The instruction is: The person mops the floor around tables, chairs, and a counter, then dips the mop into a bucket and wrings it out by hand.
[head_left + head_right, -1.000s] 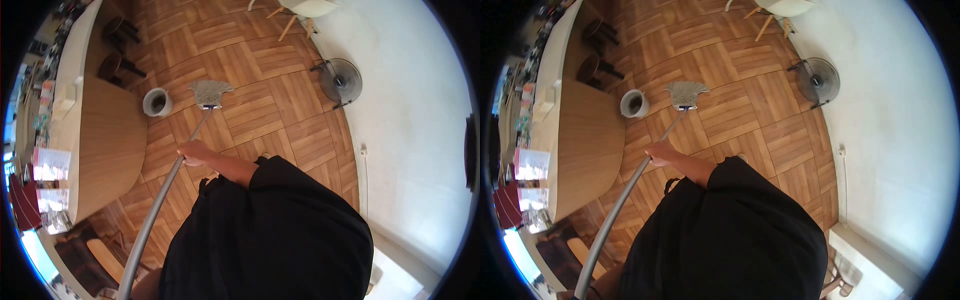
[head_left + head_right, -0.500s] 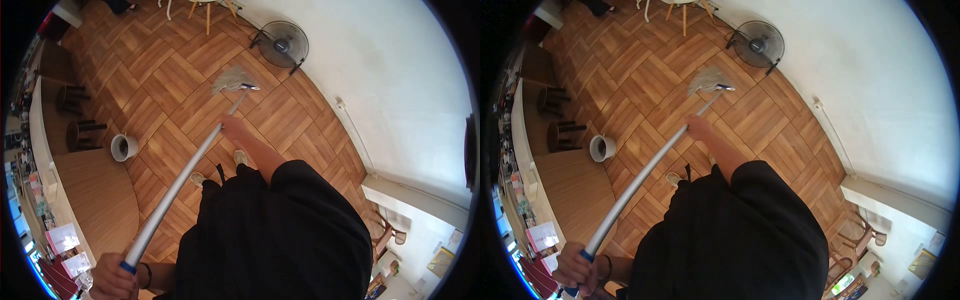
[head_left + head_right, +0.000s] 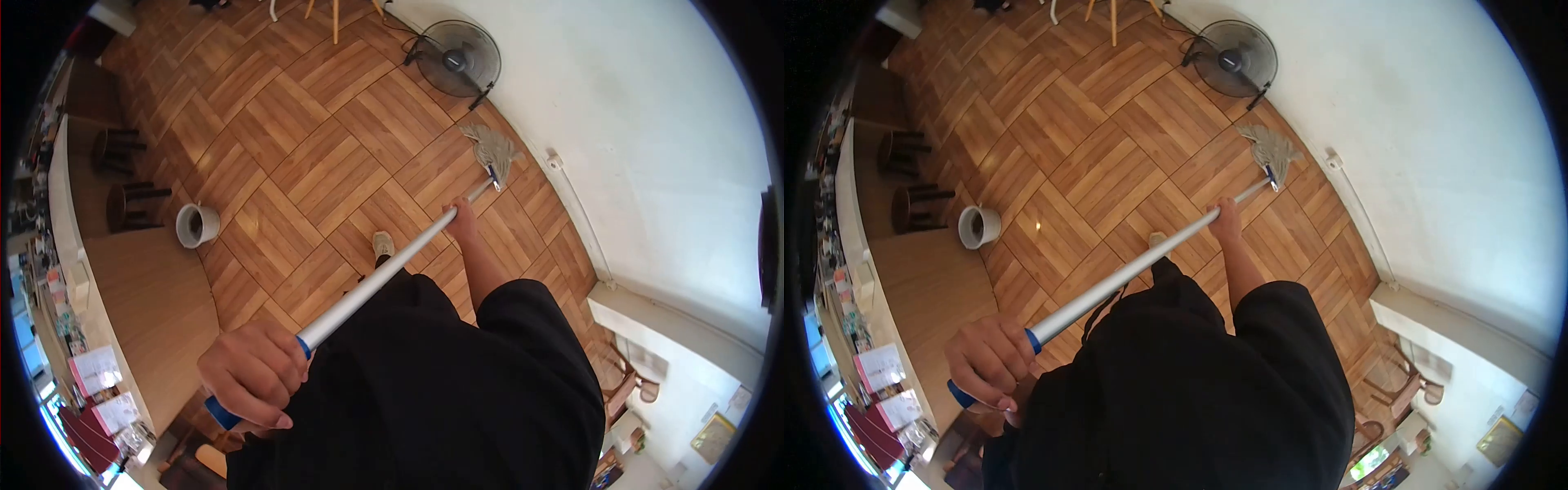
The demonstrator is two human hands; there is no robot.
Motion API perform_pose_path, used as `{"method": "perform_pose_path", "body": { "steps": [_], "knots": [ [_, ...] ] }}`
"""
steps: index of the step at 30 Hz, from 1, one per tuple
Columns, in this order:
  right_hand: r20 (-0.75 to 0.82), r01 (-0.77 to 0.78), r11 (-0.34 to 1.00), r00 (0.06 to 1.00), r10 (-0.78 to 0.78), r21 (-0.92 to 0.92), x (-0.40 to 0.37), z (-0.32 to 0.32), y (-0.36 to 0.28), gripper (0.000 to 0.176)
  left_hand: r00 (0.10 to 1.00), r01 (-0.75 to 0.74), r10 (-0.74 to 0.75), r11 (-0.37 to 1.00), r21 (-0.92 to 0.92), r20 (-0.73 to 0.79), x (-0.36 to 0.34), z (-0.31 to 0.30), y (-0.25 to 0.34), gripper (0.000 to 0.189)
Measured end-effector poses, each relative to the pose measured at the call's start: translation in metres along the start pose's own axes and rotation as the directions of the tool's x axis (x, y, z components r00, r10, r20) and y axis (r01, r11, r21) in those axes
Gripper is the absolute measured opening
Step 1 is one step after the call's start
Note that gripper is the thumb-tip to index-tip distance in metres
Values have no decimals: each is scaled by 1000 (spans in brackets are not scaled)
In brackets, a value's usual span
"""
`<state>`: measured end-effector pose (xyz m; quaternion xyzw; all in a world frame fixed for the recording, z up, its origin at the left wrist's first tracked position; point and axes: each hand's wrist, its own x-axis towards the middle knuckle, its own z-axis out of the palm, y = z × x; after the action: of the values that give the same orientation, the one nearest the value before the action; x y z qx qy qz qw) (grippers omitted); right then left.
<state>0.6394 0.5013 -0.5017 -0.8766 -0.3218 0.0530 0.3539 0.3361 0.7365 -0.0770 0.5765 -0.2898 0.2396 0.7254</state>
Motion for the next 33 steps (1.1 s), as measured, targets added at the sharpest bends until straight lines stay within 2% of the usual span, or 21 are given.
{"method": "perform_pose_path", "body": {
  "steps": [3,6,9,12,15,18,19,22,23,26,27,29,32,33],
  "knots": [
    [108,-36,996,993,45,-81,-20,22,-36,19,996,6,0,998,70,-88,-38,17,41,14],
    [224,137,991,966,-133,-1,-30,68,-54,22,965,11,47,975,220,-256,-93,52,87,16],
    [367,191,980,910,-194,45,-44,84,-113,22,929,37,97,936,351,-356,-132,100,124,16],
    [380,257,940,866,-326,222,-89,130,-154,18,907,107,97,888,447,-409,-171,149,177,17],
    [536,319,932,764,-359,170,-152,166,-231,13,875,130,164,827,547,-456,-230,197,240,17],
    [688,324,920,617,-382,220,-217,187,-307,11,845,120,269,746,654,-462,-283,264,283,16],
    [696,340,902,579,-424,266,-241,196,-327,12,818,173,277,718,674,-504,-295,289,297,15],
    [756,386,856,426,-496,344,-311,218,-389,15,641,350,438,564,748,-630,-313,356,327,22],
    [784,418,837,357,-508,353,-335,221,-409,17,621,330,497,536,777,-606,-317,377,330,22],
    [799,523,730,143,-584,440,-406,217,-455,23,649,281,568,439,854,-506,-314,432,336,22],
    [790,549,685,71,-610,479,-427,212,-462,25,583,245,664,406,881,-468,-309,455,324,29],
    [677,522,532,-125,-726,667,-463,211,-475,28,526,321,722,320,891,-449,-305,486,316,24],
    [469,344,342,-420,-777,874,-511,170,-503,34,439,451,794,211,868,-421,-299,529,306,18],
    [427,304,318,-432,-794,898,-527,159,-504,34,410,490,816,180,853,-408,-296,542,301,16]
  ]
}}
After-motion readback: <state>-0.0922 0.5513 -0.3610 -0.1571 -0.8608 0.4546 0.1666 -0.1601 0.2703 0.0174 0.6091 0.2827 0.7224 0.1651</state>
